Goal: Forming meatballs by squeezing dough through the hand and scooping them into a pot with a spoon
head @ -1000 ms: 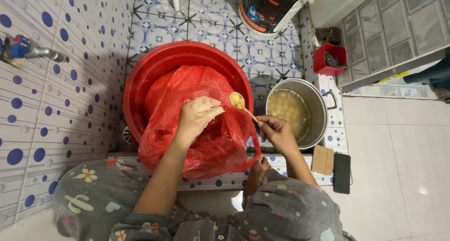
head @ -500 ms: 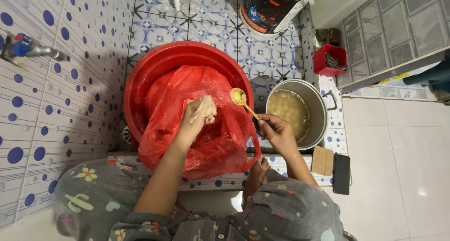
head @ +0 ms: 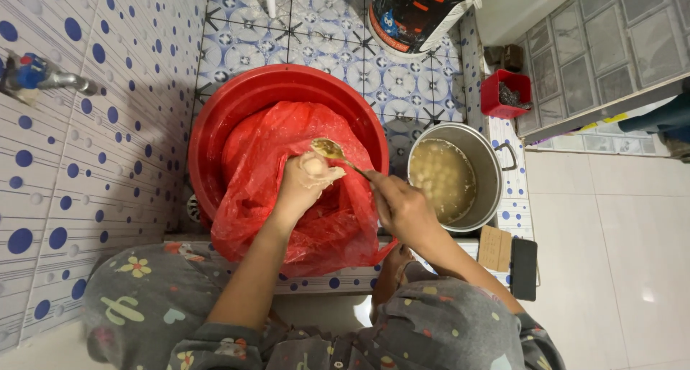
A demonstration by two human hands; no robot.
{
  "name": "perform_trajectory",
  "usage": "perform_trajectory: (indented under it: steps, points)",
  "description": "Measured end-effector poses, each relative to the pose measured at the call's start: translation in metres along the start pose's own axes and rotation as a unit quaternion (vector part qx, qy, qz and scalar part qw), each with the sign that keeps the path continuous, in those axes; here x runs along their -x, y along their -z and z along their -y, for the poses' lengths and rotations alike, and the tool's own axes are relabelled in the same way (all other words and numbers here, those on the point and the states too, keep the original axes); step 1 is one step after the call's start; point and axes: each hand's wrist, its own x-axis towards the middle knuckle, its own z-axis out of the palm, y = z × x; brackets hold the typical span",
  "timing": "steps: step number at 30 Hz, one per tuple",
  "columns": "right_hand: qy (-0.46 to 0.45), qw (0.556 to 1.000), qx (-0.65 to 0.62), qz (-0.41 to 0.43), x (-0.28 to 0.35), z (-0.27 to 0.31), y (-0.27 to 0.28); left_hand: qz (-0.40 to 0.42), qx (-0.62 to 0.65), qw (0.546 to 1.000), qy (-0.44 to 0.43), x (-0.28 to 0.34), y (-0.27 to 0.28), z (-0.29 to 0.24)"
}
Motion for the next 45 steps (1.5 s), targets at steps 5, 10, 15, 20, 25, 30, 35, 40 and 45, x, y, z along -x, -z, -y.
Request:
perform_trajectory:
  steps: [5, 10, 15, 20, 25, 30, 35, 40, 45]
  points:
    - [0.006, 1.000, 0.030, -0.002, -0.006, 0.010, -0.002, -0.012, -0.001, 0.999, 0.050, 0.002, -0.007, -0.006]
    - [-0.050, 0.992, -0.083, 0.084, -0.011, 0.016, -0.004, -0.023, -0.050, 0.997, 0.044, -0.005, -0.006, -0.012]
    - [-0.298, 0.885, -0.319, 0.164, 0.021, -0.021, -0.035, -0.011, -0.339, 0.929, 0.148, -0.002, 0.009, 0.015]
    - [-0.463, 0.709, -0.515, 0.136, 0.037, -0.042, -0.036, 0.057, -0.455, 0.881, 0.116, -0.013, 0.021, 0.070]
    - [-0.484, 0.745, -0.456, 0.061, 0.069, -0.102, -0.017, 0.102, -0.443, 0.888, 0.075, -0.001, 0.015, 0.048]
    - [-0.521, 0.835, -0.174, -0.028, 0.172, -0.263, -0.056, 0.092, -0.428, 0.898, 0.038, -0.003, 0.014, 0.077]
    - [-0.542, 0.840, 0.002, -0.009, 0.212, -0.326, -0.064, 0.058, -0.419, 0.904, 0.065, -0.009, 0.040, 0.166]
    - [-0.554, 0.831, 0.014, -0.046, 0.223, -0.356, -0.087, 0.062, -0.422, 0.897, 0.114, -0.001, 0.038, 0.150]
    - [-0.501, 0.858, 0.114, 0.007, 0.236, -0.389, -0.112, 0.081, -0.425, 0.891, 0.139, 0.004, 0.040, 0.150]
